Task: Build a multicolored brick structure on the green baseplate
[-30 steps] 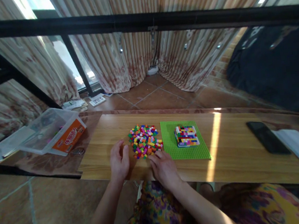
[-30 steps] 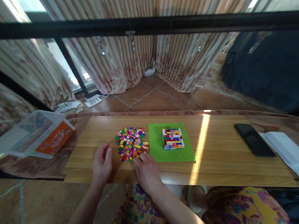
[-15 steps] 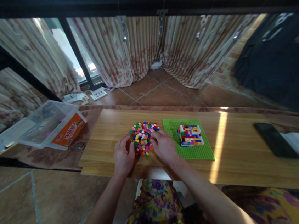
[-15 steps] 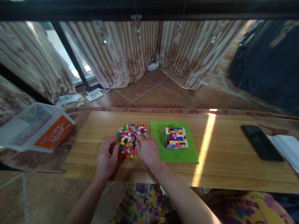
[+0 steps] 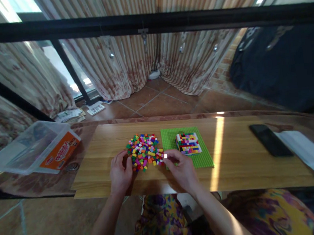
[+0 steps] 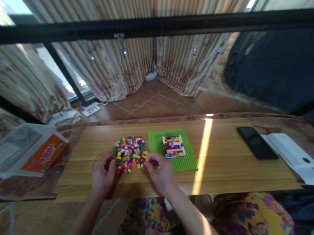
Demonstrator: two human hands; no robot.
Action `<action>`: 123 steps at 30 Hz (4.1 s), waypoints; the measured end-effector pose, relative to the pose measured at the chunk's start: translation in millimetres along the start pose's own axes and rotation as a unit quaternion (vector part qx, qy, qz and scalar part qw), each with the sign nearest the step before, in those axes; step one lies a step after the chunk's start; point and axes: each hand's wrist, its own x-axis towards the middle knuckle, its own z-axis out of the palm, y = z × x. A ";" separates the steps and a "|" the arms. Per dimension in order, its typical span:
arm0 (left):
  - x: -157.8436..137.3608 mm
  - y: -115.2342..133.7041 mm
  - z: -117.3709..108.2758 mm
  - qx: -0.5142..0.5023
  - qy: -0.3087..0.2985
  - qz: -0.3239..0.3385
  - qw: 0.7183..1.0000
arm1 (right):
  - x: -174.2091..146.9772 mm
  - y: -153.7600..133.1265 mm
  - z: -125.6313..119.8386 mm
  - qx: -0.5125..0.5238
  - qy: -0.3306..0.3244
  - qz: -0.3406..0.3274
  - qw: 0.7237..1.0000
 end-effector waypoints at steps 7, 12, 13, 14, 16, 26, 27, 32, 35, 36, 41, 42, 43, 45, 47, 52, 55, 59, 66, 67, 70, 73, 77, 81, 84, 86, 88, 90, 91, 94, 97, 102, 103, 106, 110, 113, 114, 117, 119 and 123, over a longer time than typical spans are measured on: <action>4.5 -5.4 1.4 0.021 -0.001 0.008 1.000 | -3.7 37.1 -73.3 0.051 0.198 0.053 0.977; 6.8 -8.6 1.2 0.018 -0.016 0.017 1.000 | 17.5 51.9 -91.8 -0.014 0.238 0.073 0.968; 7.0 -9.1 1.1 0.019 -0.017 0.018 1.000 | 22.2 52.7 -91.6 -0.027 0.234 0.067 0.969; 7.1 -9.6 1.0 0.019 -0.017 0.018 1.000 | 26.7 53.1 -90.9 -0.049 0.227 0.063 0.971; 7.5 -10.4 0.8 0.020 -0.019 0.018 0.999 | 34.5 52.6 -88.9 -0.103 0.213 0.063 0.970; 8.4 -10.8 0.8 0.033 -0.020 0.025 0.999 | 43.4 36.5 -81.3 -0.214 0.216 0.088 0.949; 8.5 -10.9 1.1 0.034 -0.017 0.027 0.999 | 42.6 34.6 -79.8 -0.234 0.214 0.085 0.945; 8.3 -10.9 1.7 0.036 -0.015 0.038 0.999 | 40.7 29.7 -74.6 -0.342 0.200 0.061 0.916; 7.9 -9.9 1.3 0.036 -0.018 0.034 0.999 | 40.9 29.1 -74.5 -0.358 0.188 0.055 0.913; 7.8 -9.4 1.1 0.036 -0.019 0.033 0.999 | 40.7 29.2 -74.7 -0.355 0.186 0.054 0.914; 7.6 -6.8 0.5 0.034 -0.021 0.026 0.999 | 36.8 35.2 -76.8 -0.268 0.192 0.051 0.943; 7.6 -6.3 0.5 0.030 -0.021 0.025 0.999 | 36.6 38.0 -77.7 -0.232 0.196 0.056 0.951; 7.6 -5.7 0.5 0.027 -0.019 0.026 0.999 | 37.1 41.2 -78.9 -0.190 0.200 0.062 0.959; 7.5 -4.6 0.7 0.024 -0.015 0.030 0.999 | 40.6 48.2 -81.6 -0.096 0.209 0.081 0.970; 7.3 -3.8 0.9 0.027 -0.010 0.033 0.999 | 46.9 54.7 -84.1 -0.018 0.220 0.105 0.970; 6.9 -4.2 1.2 0.031 -0.007 0.037 0.999 | 60.9 62.5 -83.4 0.054 0.230 0.132 0.963; 6.4 -5.5 1.6 0.036 -0.014 0.041 0.998 | 62.7 62.3 -79.6 0.102 0.234 0.143 0.956; 5.5 -6.9 2.7 0.045 -0.009 0.045 0.998 | 62.5 59.5 -77.8 0.179 0.242 0.163 0.939; 4.4 -6.3 3.2 0.051 -0.006 0.043 0.998 | 61.4 56.3 -82.2 0.185 0.230 0.186 0.937; 4.5 -6.0 3.2 0.052 -0.007 0.042 0.998 | 60.9 56.4 -82.1 0.179 0.229 0.185 0.939; 4.7 -5.0 3.1 0.054 -0.011 0.040 0.998 | 60.0 57.5 -81.2 0.160 0.221 0.177 0.946; 4.9 -4.3 3.3 0.051 -0.017 0.035 0.998 | 61.4 59.5 -81.9 0.151 0.207 0.179 0.950; 4.7 -2.7 3.6 0.032 -0.018 0.027 0.999 | 62.1 61.1 -87.0 0.148 0.188 0.184 0.953; 4.1 1.7 2.8 0.018 -0.016 0.013 1.000 | 50.9 51.0 -86.6 0.057 0.211 0.146 0.965; 3.7 5.5 1.5 0.015 -0.022 0.008 1.000 | 34.6 32.7 -69.9 -0.130 0.276 0.012 0.952; 3.5 7.4 0.9 0.012 -0.023 0.008 1.000 | 23.1 19.6 -48.2 -0.177 0.196 -0.081 0.961; 3.1 8.5 0.6 0.010 -0.023 0.008 1.000 | 13.9 9.6 -21.4 -0.199 0.073 -0.139 0.967; 2.8 8.9 0.8 0.011 -0.022 0.006 1.000 | 8.4 4.4 4.8 -0.230 -0.011 -0.166 0.959; 2.6 9.0 1.0 0.011 -0.021 0.006 1.000 | 7.2 3.5 15.8 -0.246 -0.036 -0.169 0.954; 1.8 8.9 1.7 0.007 -0.022 0.012 1.000 | 7.5 5.2 37.3 -0.293 -0.073 -0.166 0.939; 1.1 8.6 2.3 0.008 -0.020 0.015 1.000 | 9.5 8.5 44.9 -0.330 -0.090 -0.159 0.926; 1.1 9.0 2.5 0.009 -0.020 0.009 1.000 | 9.6 11.1 46.9 -0.350 -0.092 -0.154 0.919; 1.2 9.1 2.3 0.010 -0.022 0.008 1.000 | 9.2 11.2 46.9 -0.349 -0.092 -0.153 0.920; 1.7 9.1 1.7 0.015 -0.024 0.010 1.000 | 7.8 11.0 46.9 -0.343 -0.093 -0.149 0.923; 2.3 8.1 1.1 0.021 -0.029 0.018 0.999 | 7.0 10.7 47.0 -0.334 -0.087 -0.147 0.927; 2.6 6.9 1.4 0.025 -0.026 0.020 0.999 | 7.9 9.6 45.9 -0.307 -0.072 -0.152 0.937; 2.6 6.4 1.6 0.027 -0.026 0.022 0.999 | 8.2 8.7 44.6 -0.293 -0.064 -0.155 0.941; 2.6 4.5 2.3 0.033 -0.023 0.027 0.999 | 7.9 5.2 35.3 -0.247 -0.030 -0.160 0.955; 2.7 3.3 2.8 0.034 -0.020 0.028 0.999 | 6.8 4.0 22.8 -0.223 0.003 -0.153 0.963; 3.3 2.2 3.1 0.036 -0.019 0.033 0.999 | 6.7 10.4 -18.0 -0.197 0.097 -0.106 0.970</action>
